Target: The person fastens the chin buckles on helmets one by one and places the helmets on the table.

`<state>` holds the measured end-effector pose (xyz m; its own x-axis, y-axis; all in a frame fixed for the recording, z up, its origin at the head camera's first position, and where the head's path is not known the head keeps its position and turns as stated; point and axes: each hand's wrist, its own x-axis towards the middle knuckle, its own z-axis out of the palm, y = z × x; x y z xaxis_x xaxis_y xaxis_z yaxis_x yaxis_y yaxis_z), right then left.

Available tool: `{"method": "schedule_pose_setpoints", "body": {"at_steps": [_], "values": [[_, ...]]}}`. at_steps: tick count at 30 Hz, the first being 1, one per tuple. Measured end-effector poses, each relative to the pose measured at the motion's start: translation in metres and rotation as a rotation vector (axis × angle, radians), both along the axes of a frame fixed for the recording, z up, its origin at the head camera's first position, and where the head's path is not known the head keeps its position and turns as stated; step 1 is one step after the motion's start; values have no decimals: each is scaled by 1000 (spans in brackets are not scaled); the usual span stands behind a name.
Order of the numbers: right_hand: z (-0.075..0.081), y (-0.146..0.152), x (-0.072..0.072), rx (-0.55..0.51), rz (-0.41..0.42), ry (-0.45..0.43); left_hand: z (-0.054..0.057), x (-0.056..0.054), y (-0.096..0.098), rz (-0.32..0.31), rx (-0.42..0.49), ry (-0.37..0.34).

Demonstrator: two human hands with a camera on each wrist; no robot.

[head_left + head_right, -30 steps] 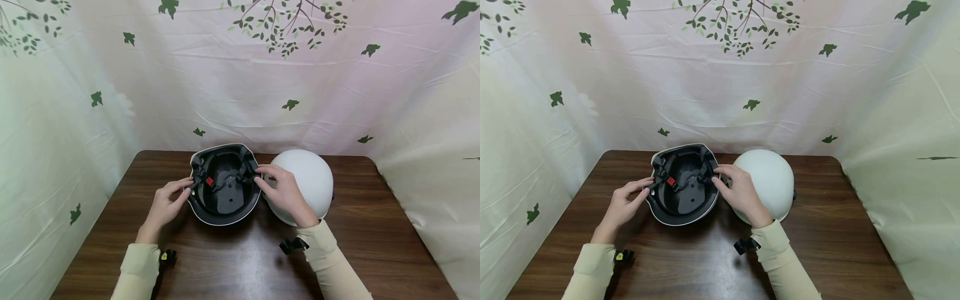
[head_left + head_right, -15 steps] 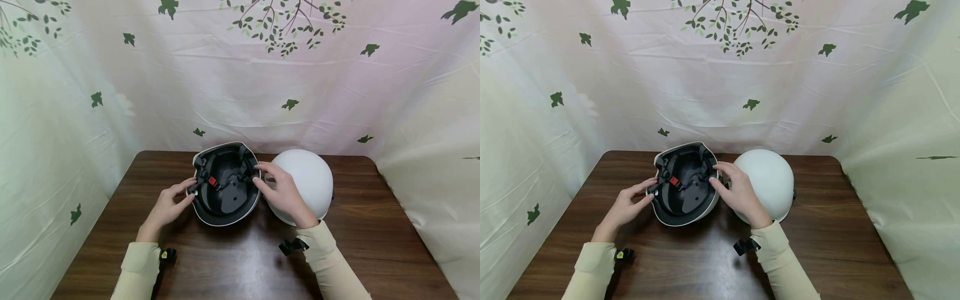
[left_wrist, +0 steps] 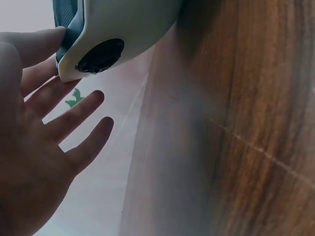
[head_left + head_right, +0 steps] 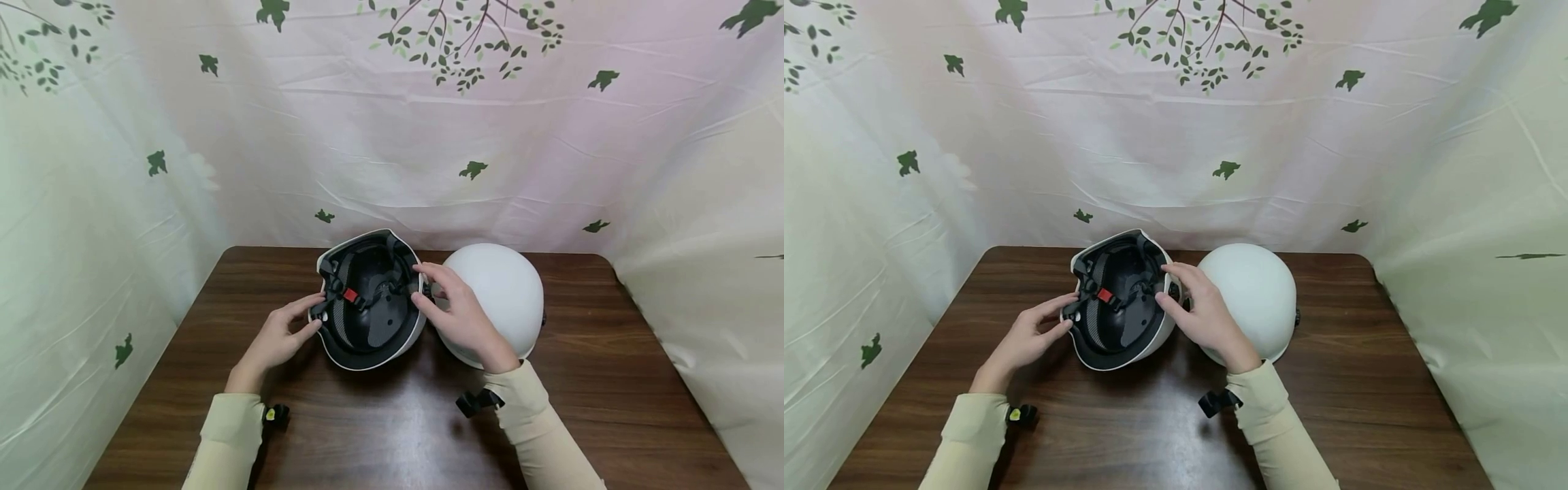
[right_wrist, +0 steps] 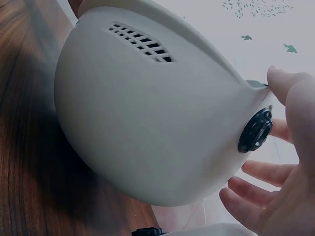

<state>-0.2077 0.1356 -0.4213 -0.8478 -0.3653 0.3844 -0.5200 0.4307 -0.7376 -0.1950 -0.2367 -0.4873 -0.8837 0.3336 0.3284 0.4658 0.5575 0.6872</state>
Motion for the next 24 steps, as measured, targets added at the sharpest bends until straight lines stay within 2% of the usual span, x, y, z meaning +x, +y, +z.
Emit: {"method": "schedule_pose_setpoints", "body": {"at_steps": [8, 14, 24], "values": [[-4, -3, 0, 5, 40, 9, -3, -1, 2, 2, -30, -86], [-2, -5, 3, 24, 19, -18, -3, -3, 9, -12, -61, -107], [-1, -5, 3, 57, -28, 57, -8, -4, 17, -36, -42, -154]]}}
